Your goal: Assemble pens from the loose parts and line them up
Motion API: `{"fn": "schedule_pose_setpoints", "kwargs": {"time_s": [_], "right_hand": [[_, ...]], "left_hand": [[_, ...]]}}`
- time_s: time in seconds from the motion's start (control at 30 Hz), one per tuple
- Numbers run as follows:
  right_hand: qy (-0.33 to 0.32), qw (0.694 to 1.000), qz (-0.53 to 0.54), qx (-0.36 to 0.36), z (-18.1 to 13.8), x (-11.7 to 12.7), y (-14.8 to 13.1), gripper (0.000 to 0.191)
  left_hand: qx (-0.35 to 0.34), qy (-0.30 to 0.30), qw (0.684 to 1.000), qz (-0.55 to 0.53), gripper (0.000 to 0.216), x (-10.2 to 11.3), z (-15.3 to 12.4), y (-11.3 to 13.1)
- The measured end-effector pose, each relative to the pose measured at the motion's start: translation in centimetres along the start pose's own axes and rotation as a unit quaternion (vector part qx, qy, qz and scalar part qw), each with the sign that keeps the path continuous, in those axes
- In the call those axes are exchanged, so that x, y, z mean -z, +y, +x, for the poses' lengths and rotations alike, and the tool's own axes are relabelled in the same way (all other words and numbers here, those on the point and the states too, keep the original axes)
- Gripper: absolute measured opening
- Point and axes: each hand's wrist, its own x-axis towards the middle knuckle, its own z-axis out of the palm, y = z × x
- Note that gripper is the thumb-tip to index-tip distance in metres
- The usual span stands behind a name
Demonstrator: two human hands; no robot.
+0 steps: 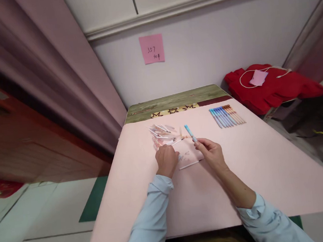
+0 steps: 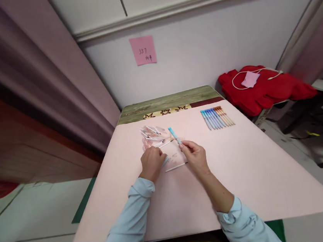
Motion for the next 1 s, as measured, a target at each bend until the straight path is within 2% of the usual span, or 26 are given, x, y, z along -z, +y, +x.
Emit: {"fn": "schedule_pose_setpoints", "kwargs": {"time_s": [0.07,0.13,0.2,0.23,0.27,0.3,0.37,0.4,0.43,0.5,0.6,0.8,1.0], "right_hand": [[-0.015,1.000,0.009,-0.004,0.0,-0.2,0.1,0.028],[-0.028,0.999,0.013,-0.008,-0.1,-0.4,0.2,0.028],[-0.038,0.999,0.010,-0.014,-0.2,-0.6,0.3,0.028],[-0.042,0.999,0.007,-0.016,-0.2,-0.6,0.4,0.028],[-0.049,0.999,0.002,-0.017,-0.3,-0.7,0.5,0.029],[-0.057,0.998,-0.003,-0.017,-0.3,-0.7,0.6,0.029],[-0.072,0.997,-0.019,-0.017,-0.5,-0.8,0.9,0.031],[-0.080,0.996,-0.031,-0.017,-0.5,-0.9,1.0,0.031],[-0.086,0.995,-0.046,-0.015,-0.6,-0.9,1.1,0.030],[-0.102,0.992,-0.080,-0.005,-0.8,-1.0,1.2,0.028],[-0.113,0.987,-0.112,0.011,-0.9,-1.0,1.4,0.025],[-0.127,0.983,-0.130,0.014,-0.9,-1.2,2.1,0.025],[-0.129,0.982,-0.136,0.010,-1.0,-1.5,2.4,0.029]], "left_hand": [[0.006,-0.007,1.000,-0.010,0.011,0.0,0.1,0.1],[0.018,0.014,0.998,-0.056,0.011,0.0,0.3,-0.1],[0.040,0.054,0.982,-0.177,0.009,0.0,0.6,-0.5],[0.052,0.073,0.958,-0.273,0.010,0.0,0.8,-0.7],[0.065,0.088,0.916,-0.387,0.012,-0.1,1.0,-0.9],[0.076,0.097,0.853,-0.507,0.014,-0.1,1.1,-1.1],[0.095,0.096,0.692,-0.709,0.021,-0.4,1.3,-1.2],[0.104,0.093,0.618,-0.773,0.023,-0.6,1.2,-1.2],[0.117,0.086,0.565,-0.812,0.026,-0.8,1.2,-1.1],[0.135,0.079,0.502,-0.851,0.028,-1.2,1.0,-1.0],[0.148,0.085,0.473,-0.864,0.027,-1.4,0.8,-1.0],[0.167,0.084,0.467,-0.864,0.027,-1.3,0.7,-1.5],[0.152,0.073,0.466,-0.868,0.030,-1.2,0.4,-1.1]]}}
